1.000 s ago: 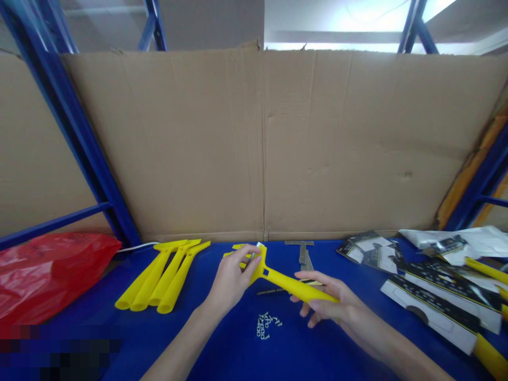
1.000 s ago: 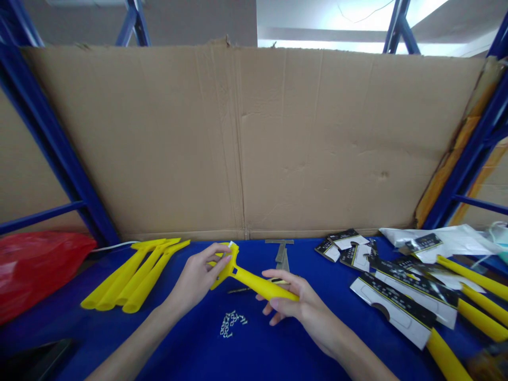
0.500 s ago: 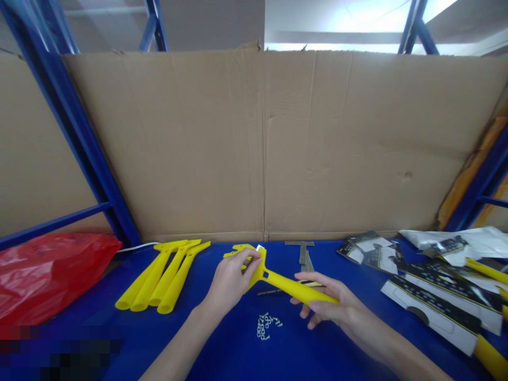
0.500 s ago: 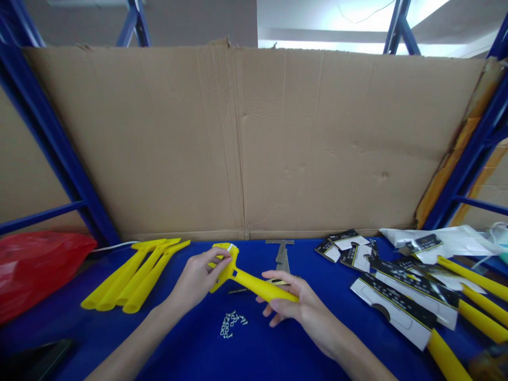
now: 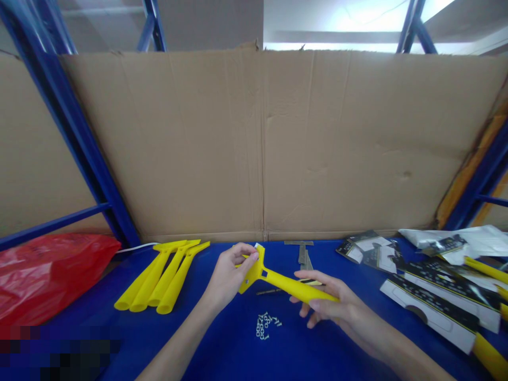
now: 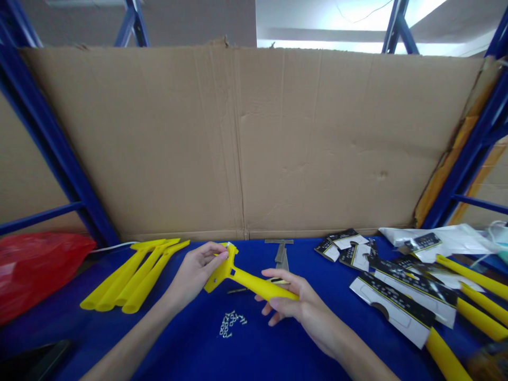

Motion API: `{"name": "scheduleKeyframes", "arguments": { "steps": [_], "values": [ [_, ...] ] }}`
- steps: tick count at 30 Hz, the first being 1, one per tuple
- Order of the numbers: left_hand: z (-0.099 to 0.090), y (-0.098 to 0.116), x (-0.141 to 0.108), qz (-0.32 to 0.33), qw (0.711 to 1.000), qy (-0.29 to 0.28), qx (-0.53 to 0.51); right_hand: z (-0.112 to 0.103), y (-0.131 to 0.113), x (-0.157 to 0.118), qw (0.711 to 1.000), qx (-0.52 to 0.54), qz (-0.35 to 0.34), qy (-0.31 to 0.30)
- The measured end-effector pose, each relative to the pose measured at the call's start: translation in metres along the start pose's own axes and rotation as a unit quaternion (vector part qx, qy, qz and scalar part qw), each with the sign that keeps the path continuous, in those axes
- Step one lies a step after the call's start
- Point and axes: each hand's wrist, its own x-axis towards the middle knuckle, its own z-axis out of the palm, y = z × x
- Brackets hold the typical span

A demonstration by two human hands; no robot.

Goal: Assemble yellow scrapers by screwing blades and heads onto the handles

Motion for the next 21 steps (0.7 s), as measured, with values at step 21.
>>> {"name": "scheduleKeyframes", "arguments": {
  "steps": [21],
  "values": [
    [-0.0020, 0.0021, -0.0006, -0.001, 1.000, -0.016, 0.015, 0.0011, -0.0036, -0.0006, 1.000, 0.011, 0.014, -0.009]
  ]
}}
